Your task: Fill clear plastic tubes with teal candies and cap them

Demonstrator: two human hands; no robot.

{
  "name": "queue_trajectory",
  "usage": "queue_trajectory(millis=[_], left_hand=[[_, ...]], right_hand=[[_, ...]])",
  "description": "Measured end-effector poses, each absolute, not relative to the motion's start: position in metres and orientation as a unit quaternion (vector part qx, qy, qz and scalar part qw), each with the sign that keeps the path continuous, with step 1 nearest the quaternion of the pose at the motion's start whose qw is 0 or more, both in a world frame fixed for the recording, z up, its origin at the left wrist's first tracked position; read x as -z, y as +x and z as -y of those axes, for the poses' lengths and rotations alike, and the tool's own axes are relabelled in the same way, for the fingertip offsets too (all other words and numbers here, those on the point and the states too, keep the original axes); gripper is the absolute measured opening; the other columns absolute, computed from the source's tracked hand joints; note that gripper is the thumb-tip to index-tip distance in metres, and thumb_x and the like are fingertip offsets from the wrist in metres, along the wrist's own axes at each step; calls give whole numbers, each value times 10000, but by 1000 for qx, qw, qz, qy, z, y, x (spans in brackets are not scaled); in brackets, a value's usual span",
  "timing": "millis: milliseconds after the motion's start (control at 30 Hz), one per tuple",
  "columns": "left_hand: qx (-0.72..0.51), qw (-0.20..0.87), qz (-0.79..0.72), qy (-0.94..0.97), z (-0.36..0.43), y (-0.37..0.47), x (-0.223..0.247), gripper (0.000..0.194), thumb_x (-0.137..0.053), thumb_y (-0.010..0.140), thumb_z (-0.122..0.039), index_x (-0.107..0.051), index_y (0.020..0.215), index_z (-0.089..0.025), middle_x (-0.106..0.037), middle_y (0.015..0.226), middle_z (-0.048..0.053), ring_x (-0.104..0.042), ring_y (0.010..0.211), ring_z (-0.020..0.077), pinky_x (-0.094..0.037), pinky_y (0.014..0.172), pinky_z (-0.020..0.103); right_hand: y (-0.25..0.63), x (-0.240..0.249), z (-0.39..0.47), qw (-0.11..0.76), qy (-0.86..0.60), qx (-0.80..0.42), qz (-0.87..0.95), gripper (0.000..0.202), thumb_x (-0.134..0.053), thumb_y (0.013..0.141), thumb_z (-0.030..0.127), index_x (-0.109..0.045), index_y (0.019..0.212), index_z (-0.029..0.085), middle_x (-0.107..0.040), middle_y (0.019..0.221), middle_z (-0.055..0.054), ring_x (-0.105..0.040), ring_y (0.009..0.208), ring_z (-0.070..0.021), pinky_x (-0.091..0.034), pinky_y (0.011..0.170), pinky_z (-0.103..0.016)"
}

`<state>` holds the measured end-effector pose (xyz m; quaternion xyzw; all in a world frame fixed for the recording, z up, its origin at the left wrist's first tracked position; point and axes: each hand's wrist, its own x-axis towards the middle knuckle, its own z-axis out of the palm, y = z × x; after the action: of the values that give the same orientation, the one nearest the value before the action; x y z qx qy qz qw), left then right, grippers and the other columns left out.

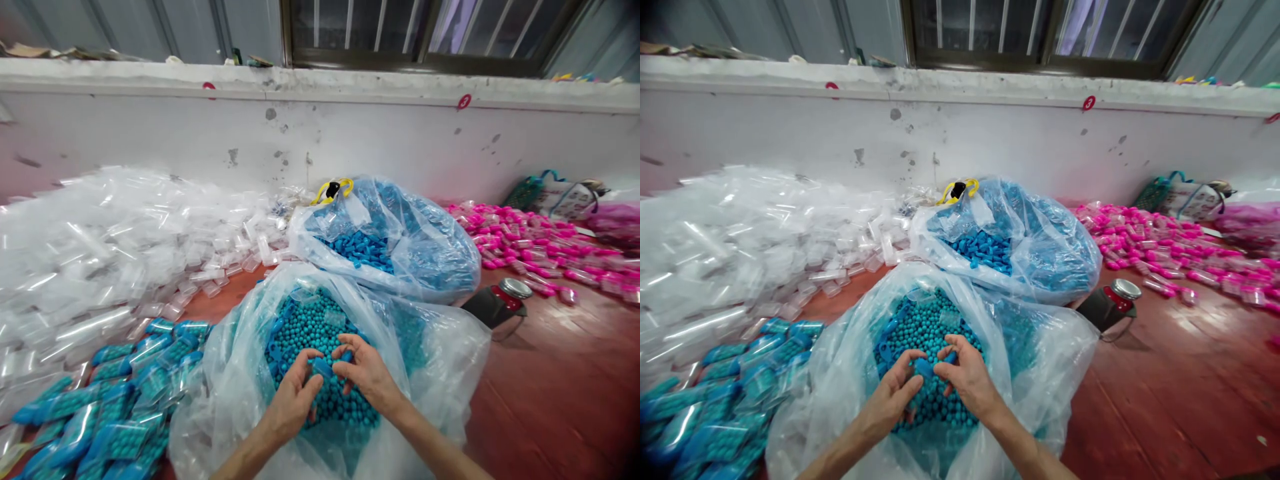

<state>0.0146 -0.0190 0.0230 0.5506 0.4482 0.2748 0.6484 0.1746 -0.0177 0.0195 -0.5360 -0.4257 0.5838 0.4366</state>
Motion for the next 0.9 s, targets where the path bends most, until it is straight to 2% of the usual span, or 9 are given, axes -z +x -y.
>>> queue_trajectory(millis=[67, 133, 200, 267, 333, 433, 533, 667, 900], left_hand=[[-248, 642, -437, 580, 18, 13, -29, 270, -472, 788, -345, -412, 1022, -223, -358, 619, -94, -342, 354, 21, -361, 336, 153], [-216, 649, -428, 590, 18, 13, -33, 251, -473, 777, -296, -427, 1012, -222, -344, 619, -93, -335, 367, 27, -368, 340, 156], [-209, 659, -434, 578, 20, 14, -34, 271, -473, 770, -299, -422, 1025, -222, -375, 625, -92, -328, 362, 29, -363, 339, 162], [-229, 656, -459, 553, 22, 17, -34, 328, -474, 770, -335, -403, 1069, -220, -408, 618, -89, -330, 359, 39, -343, 331, 170], [-271, 646, -480, 527, 24, 21, -34, 418, -497, 758, -363, -384, 1131, -212, -457, 620, -77, -378, 394, 60, -359, 368, 182], [-349, 645, -465, 496, 27, 24, -33, 496, -559, 721, -357, -407, 1166, -198, -579, 772, -17, -536, 643, 117, -452, 623, 227], [-376, 660, -439, 480, 28, 27, -33, 455, -587, 693, -362, -478, 1099, -189, -614, 911, 17, -547, 853, 164, -409, 817, 269], [-364, 638, -479, 481, 29, 31, -34, 307, -579, 694, -366, -544, 928, -172, -612, 834, 6, -540, 812, 162, -407, 765, 262], [-380, 566, -511, 524, 31, 39, -33, 157, -497, 742, -291, -520, 854, -183, -561, 684, -28, -523, 662, 132, -413, 655, 235]], right_hand=[[177, -24, 17, 409, -535, -589, 448, 476, -597, 595, 217, -421, 1037, 196, -522, 856, 10, -479, 477, -79, -402, 325, -201], [183, -32, 16, 339, -517, -604, 503, 348, -571, 629, 213, -482, 964, 186, -529, 746, 30, -452, 439, -77, -373, 332, -196], [187, -43, 17, 274, -494, -577, 590, 188, -526, 694, 214, -554, 877, 180, -518, 626, 44, -472, 475, -94, -402, 420, -208], [187, -52, 21, 249, -477, -515, 667, 186, -503, 745, 232, -594, 902, 191, -562, 668, 25, -534, 619, -129, -444, 579, -241], [180, -55, 29, 246, -480, -464, 703, 405, -583, 710, 280, -534, 1105, 203, -600, 926, -22, -551, 856, -187, -441, 759, -295], [164, -45, 41, 232, -522, -436, 696, 931, -723, 541, 322, -271, 1333, 134, -436, 1255, -144, -429, 1127, -281, -379, 914, -377], [150, -32, 48, 238, -559, -376, 700, 886, -663, 582, 316, -248, 1327, 76, -412, 1260, -196, -436, 1136, -297, -381, 921, -406], [144, -26, 50, 235, -573, -277, 734, 770, -583, 585, 254, -300, 1280, 80, -439, 1228, -212, -487, 1087, -317, -414, 883, -441], [138, -14, 52, 236, -575, -232, 748, 786, -584, 619, 311, -276, 1285, 28, -384, 1266, -283, -499, 1069, -350, -443, 836, -459]])
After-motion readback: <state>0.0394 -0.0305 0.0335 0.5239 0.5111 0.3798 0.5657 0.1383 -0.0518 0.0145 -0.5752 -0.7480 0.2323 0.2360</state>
